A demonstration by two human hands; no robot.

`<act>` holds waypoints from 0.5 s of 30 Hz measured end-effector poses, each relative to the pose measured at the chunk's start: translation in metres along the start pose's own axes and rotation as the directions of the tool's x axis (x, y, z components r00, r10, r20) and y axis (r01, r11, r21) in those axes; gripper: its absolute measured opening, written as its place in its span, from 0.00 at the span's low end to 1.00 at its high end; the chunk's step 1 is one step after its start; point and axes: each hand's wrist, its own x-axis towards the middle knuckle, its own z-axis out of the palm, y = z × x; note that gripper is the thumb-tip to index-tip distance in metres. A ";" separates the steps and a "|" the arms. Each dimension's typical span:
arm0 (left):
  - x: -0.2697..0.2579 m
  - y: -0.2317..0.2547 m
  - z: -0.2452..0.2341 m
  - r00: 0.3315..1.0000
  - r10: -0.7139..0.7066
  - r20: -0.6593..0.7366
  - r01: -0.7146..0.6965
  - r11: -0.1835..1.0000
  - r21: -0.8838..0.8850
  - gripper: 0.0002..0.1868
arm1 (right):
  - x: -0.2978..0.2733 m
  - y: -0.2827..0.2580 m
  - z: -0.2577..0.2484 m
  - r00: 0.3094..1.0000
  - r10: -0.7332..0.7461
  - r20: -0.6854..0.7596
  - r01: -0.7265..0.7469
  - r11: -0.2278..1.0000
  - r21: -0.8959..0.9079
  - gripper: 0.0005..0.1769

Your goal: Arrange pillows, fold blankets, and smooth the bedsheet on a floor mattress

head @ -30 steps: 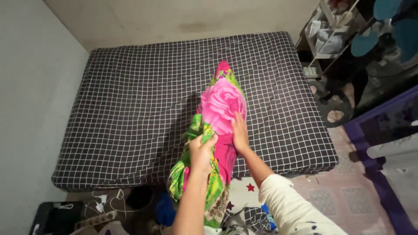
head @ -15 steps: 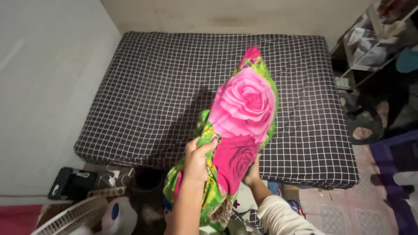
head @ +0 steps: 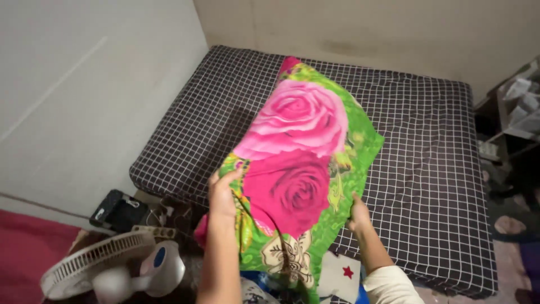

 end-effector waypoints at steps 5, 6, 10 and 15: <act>-0.003 -0.029 -0.085 0.978 0.161 -0.130 -0.148 0.984 0.102 0.16 | -0.021 -0.030 0.009 0.994 -0.101 0.034 0.103 0.993 -0.052 0.28; -0.007 -0.035 -0.101 0.966 0.173 -0.193 -0.152 0.981 0.118 0.15 | -0.030 -0.035 0.015 0.990 -0.115 0.077 0.120 0.991 -0.062 0.27; -0.031 -0.035 -0.141 0.873 0.156 -0.462 -0.034 0.964 0.263 0.14 | -0.063 -0.039 0.050 0.972 -0.138 0.190 0.162 0.980 -0.118 0.26; -0.008 -0.045 -0.215 0.874 0.132 -0.468 -0.072 0.987 0.143 0.14 | -0.039 -0.010 0.090 0.964 -0.141 0.224 0.180 0.970 -0.162 0.26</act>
